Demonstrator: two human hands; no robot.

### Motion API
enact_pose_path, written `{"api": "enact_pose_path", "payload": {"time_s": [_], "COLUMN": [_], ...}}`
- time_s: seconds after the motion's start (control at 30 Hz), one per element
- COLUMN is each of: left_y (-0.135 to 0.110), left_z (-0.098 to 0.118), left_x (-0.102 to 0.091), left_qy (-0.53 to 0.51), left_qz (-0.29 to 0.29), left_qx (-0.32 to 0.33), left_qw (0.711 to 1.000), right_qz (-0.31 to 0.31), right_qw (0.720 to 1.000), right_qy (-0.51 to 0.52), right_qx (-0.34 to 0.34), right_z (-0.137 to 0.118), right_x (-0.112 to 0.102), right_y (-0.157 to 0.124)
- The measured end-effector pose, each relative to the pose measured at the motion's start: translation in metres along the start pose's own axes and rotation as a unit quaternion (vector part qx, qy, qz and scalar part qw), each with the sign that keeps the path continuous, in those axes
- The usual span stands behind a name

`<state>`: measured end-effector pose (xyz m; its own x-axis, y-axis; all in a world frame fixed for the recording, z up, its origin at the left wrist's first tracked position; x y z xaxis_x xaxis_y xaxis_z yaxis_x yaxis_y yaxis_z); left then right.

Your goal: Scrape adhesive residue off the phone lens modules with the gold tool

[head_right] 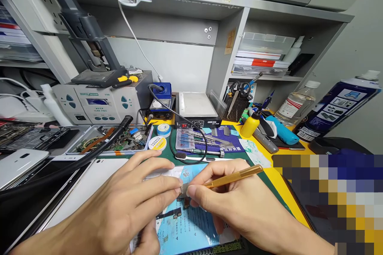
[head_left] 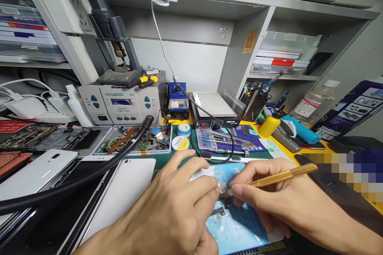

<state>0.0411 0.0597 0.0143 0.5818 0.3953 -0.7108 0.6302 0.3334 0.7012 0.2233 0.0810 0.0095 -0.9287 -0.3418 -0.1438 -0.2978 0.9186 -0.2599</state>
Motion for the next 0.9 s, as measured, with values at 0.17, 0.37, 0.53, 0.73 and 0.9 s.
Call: {"api": "enact_pose_path", "payload": {"time_s": [0.17,0.37,0.53,0.73,0.9], "left_y": [0.0005,0.0010,0.0012,0.0026,0.0027], "left_z": [0.0003,0.0006,0.0006,0.0015,0.0012], "left_x": [0.0002,0.0001,-0.0008,-0.0021,-0.0008], "left_qy": [0.000,0.003,0.004,0.017,0.014], "left_qz": [0.015,0.007,0.009,0.017,0.004], "left_qx": [0.006,0.014,0.022,0.024,0.026], "left_qw": [1.000,1.000,1.000,0.999,1.000], "right_qz": [0.002,0.002,-0.002,-0.001,-0.002], "right_qw": [1.000,1.000,1.000,1.000,1.000], "right_qy": [-0.004,-0.001,0.007,0.004,0.003], "right_qx": [0.001,0.005,0.007,0.000,0.000], "right_z": [-0.0006,0.0007,0.0007,0.0008,0.0004], "right_x": [-0.0001,0.0000,-0.0001,-0.0006,0.0014], "right_y": [0.0004,-0.0019,-0.0014,-0.0005,-0.0009]}}
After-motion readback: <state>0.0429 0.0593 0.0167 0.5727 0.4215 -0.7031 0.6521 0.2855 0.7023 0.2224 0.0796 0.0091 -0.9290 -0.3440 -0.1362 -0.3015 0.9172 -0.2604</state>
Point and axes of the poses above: each hand's wrist, its own y-axis towards the middle knuckle, its own x-axis out of the palm, z = x × y, the point moved 5 cm from there along y, towards the middle knuckle, and after that the axes turned 9 degrees about y, right-handed, at the moved point
